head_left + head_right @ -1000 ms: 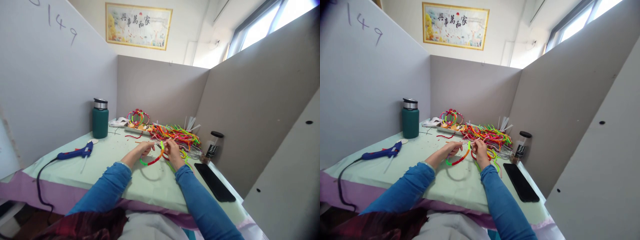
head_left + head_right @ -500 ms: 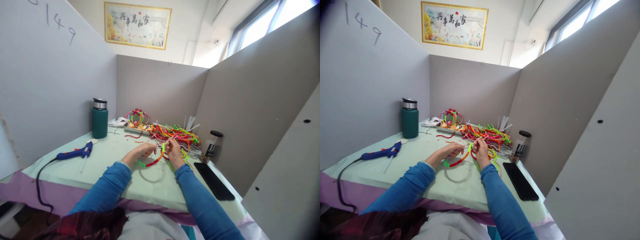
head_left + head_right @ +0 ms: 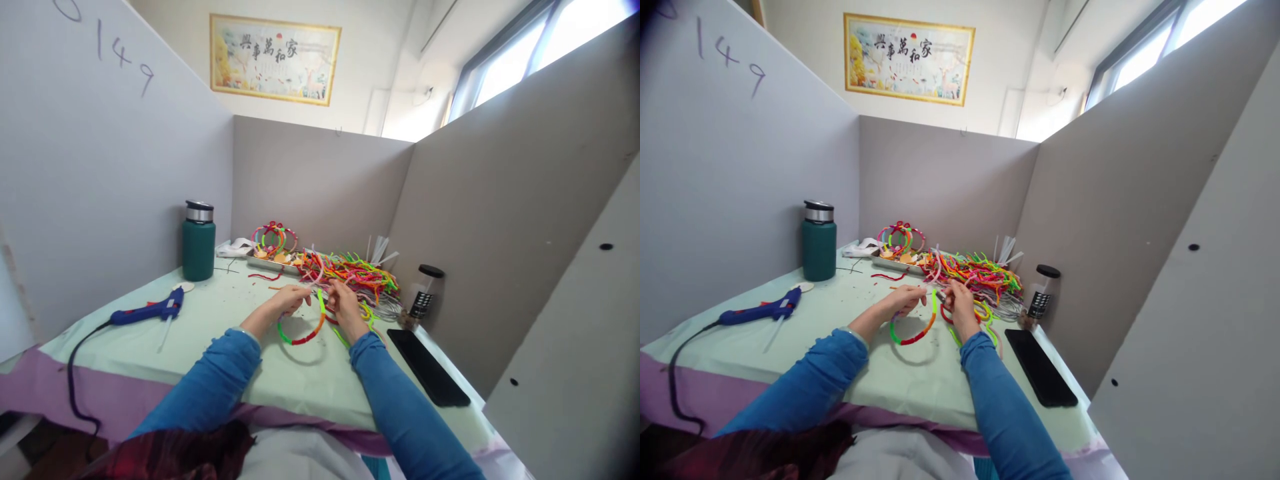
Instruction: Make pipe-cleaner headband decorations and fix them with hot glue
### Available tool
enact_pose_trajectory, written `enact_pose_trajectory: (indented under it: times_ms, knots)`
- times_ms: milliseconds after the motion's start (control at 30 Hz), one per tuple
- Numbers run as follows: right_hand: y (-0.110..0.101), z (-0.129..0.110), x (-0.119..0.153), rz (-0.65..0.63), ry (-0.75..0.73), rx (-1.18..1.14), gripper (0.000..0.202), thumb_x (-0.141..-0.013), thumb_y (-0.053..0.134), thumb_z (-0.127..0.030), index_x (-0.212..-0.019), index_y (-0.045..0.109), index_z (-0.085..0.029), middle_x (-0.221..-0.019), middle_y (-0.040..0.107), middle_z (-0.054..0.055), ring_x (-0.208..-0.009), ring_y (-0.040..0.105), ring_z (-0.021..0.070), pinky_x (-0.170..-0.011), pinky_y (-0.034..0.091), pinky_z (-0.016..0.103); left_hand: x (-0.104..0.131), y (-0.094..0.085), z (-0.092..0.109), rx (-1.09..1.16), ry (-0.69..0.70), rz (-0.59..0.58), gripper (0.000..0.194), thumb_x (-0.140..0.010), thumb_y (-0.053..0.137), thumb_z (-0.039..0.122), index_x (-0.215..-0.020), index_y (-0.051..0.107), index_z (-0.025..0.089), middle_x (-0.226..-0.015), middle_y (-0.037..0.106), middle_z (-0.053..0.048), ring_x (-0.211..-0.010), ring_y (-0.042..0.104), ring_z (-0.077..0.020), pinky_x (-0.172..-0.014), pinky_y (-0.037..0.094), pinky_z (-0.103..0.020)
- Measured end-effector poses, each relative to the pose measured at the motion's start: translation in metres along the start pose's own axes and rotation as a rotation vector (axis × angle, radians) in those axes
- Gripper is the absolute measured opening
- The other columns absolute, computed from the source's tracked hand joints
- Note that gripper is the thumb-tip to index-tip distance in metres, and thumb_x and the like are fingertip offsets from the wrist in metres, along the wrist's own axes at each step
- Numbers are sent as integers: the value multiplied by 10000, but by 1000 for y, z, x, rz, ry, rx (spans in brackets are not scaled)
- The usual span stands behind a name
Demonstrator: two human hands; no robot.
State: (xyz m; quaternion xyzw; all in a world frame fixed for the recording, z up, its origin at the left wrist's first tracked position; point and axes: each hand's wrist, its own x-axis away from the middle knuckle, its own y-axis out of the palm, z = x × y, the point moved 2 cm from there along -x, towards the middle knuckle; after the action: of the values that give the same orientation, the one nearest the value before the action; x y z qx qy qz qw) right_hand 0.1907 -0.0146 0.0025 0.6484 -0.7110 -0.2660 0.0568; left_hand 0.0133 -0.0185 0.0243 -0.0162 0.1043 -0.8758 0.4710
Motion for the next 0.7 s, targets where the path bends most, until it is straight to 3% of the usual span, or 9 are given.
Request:
enact_pose_trajectory:
  times_ms: [200, 333, 433, 533, 633, 700]
  knots:
    - [15, 11, 11, -257, 158, 101, 331, -641, 742, -446, -790, 641, -169, -529, 536, -50, -416, 404, 70, -405, 274, 210, -1, 2, -1, 18, 12, -36, 408, -760, 574, 556, -723, 582, 150, -442, 202, 102, -366, 138, -51, -377, 91, -226]
    - [17, 10, 13, -236, 147, 139, 358, -645, 734, -503, -715, 620, -171, -534, 548, -32, -409, 390, 70, -393, 260, 211, -3, 0, -1, 30, 13, 41, 420, -773, 543, 573, -723, 576, 158, -433, 194, 105, -356, 135, -52, -378, 103, -225]
    - [16, 11, 13, -250, 201, 147, 432, -723, 630, -595, -710, 620, -163, -574, 581, -2, -411, 408, 76, -382, 242, 214, -6, -5, -2, -54, 18, 237, 400, -790, 519, 550, -713, 576, 162, -418, 217, 99, -340, 178, -54, -384, 121, -219]
    - [17, 8, 15, -314, 186, 169, 389, -726, 663, -541, -699, 629, -154, -597, 594, 8, -440, 433, 73, -397, 264, 206, -9, -9, -3, -182, 31, 379, 394, -788, 523, 533, -697, 594, 156, -402, 257, 87, -331, 235, -60, -390, 141, -218]
    - [18, 5, 18, -334, 158, 156, 314, -670, 751, -433, -647, 607, -155, -568, 563, -21, -419, 408, 50, -402, 269, 192, -10, -10, -7, -104, 27, 367, 389, -798, 513, 532, -714, 583, 159, -409, 241, 94, -334, 224, -62, -386, 155, -219]
    - [18, 3, 18, -306, 179, 122, 325, -675, 746, -442, -638, 596, -156, -545, 545, -29, -400, 399, 47, -392, 262, 189, -9, -12, -8, 35, 23, 313, 379, -801, 515, 536, -738, 561, 165, -436, 214, 105, -346, 186, -56, -382, 147, -214]
